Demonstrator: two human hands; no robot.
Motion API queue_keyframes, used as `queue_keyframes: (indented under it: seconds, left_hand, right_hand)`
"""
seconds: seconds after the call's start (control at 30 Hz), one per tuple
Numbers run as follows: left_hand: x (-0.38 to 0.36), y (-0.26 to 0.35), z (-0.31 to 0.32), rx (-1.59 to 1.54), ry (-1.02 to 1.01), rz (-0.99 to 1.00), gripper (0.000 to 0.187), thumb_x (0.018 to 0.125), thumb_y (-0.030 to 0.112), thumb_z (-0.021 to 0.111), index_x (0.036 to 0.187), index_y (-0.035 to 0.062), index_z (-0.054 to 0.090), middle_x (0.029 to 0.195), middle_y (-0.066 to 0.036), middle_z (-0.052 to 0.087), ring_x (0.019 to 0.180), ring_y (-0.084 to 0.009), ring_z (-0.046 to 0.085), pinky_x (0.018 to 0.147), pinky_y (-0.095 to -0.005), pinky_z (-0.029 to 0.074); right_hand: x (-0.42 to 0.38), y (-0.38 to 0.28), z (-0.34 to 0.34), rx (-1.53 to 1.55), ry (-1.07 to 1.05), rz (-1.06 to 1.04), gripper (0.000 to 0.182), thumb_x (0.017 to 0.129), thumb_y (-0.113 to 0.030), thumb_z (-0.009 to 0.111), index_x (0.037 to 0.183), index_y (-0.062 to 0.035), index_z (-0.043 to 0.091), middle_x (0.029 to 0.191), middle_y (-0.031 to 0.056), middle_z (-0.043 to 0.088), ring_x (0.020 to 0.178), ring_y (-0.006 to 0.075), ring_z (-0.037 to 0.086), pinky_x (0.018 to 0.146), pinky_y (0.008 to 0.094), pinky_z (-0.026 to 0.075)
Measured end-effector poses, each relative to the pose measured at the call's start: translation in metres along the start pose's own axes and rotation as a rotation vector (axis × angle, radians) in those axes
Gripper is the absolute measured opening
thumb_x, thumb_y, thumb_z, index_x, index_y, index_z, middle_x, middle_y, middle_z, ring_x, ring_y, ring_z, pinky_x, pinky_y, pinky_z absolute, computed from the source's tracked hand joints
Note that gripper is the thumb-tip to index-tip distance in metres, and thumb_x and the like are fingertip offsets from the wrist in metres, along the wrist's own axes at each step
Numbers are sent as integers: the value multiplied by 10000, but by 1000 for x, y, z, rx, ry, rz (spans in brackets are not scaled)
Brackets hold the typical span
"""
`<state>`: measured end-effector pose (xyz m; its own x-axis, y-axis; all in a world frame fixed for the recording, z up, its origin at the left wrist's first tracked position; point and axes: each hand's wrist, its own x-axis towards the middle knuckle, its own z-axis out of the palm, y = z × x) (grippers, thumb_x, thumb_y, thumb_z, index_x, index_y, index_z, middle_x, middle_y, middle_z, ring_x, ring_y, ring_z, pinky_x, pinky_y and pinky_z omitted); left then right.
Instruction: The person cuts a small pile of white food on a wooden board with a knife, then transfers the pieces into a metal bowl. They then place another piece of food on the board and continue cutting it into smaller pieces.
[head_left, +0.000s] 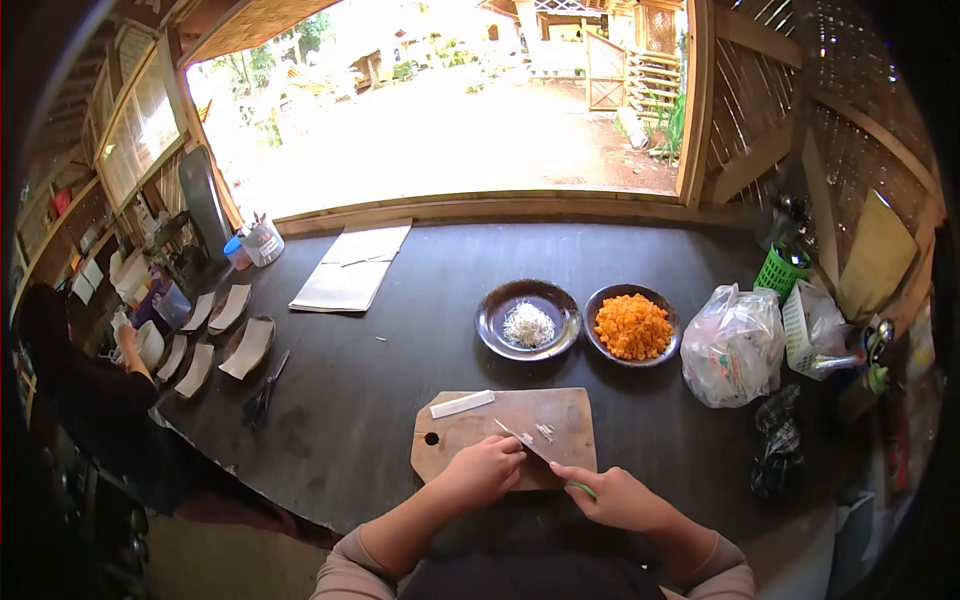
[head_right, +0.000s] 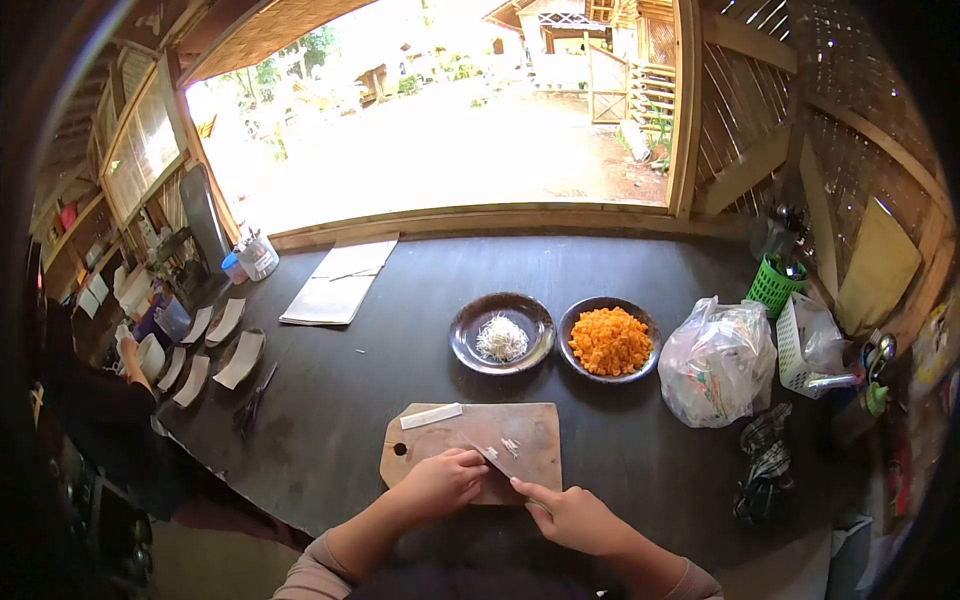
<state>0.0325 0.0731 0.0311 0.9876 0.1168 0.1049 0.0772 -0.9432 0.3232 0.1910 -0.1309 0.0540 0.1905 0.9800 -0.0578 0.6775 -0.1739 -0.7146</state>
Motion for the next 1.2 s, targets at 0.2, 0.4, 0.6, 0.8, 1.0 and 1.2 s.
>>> queue_keyframes:
  seconds: [0.2, 0.4, 0.6, 0.8, 1.0, 1.2]
  left_hand:
    - [2, 1, -4, 0, 11, 42, 260, 858, 155, 607, 1069, 22, 680, 1096, -107, 636, 1013, -286, 617, 898, -373, 509]
    - [0, 2, -5, -12, -35, -5, 274, 856, 139, 602, 1086, 10, 676, 1100, -105, 631, 1035, -282, 613, 905, -373, 509]
    - [-1, 3, -5, 2, -34, 3, 285, 855, 139, 600, 1097, 7, 674, 1106, -94, 631, 1038, -269, 612, 899, -372, 515]
    - [-2, -1, -2, -4, 42, 33, 242, 833, 132, 598, 1025, 13, 683, 1052, -95, 619, 1014, -268, 610, 866, -366, 528]
    - [0, -2, 0, -10, -6, 27, 282, 846, 135, 606, 1081, 0, 685, 1083, -106, 631, 1033, -281, 613, 913, -372, 509]
    - [-1, -2, 0, -14, -42, -11, 283, 845, 133, 605, 1083, -1, 681, 1093, -107, 631, 1043, -281, 609, 923, -369, 504]
  right_hand:
    - [4, 6, 0, -9, 60, -69, 448, 915, -195, 615, 1356, -245, 556, 723, 219, 644, 625, 414, 640, 603, 455, 542]
    - [2, -7, -4, -31, 56, -38, 425, 915, -198, 612, 1335, -247, 575, 686, 230, 630, 603, 414, 636, 592, 479, 532]
    - [3, -9, -6, 35, 5, 33, 405, 914, -190, 621, 1315, -235, 596, 643, 231, 603, 558, 406, 614, 562, 465, 513]
    - [3, 0, -2, -9, 58, -42, 420, 913, -178, 625, 1328, -232, 584, 630, 234, 586, 536, 409, 595, 551, 451, 500]
    - [6, -8, -5, 25, -1, 1, 438, 918, -177, 618, 1349, -235, 563, 674, 234, 616, 571, 421, 608, 573, 464, 512]
    - [2, -8, -8, 62, 37, -54, 444, 917, -175, 615, 1353, -238, 561, 692, 233, 626, 582, 419, 616, 582, 466, 519]
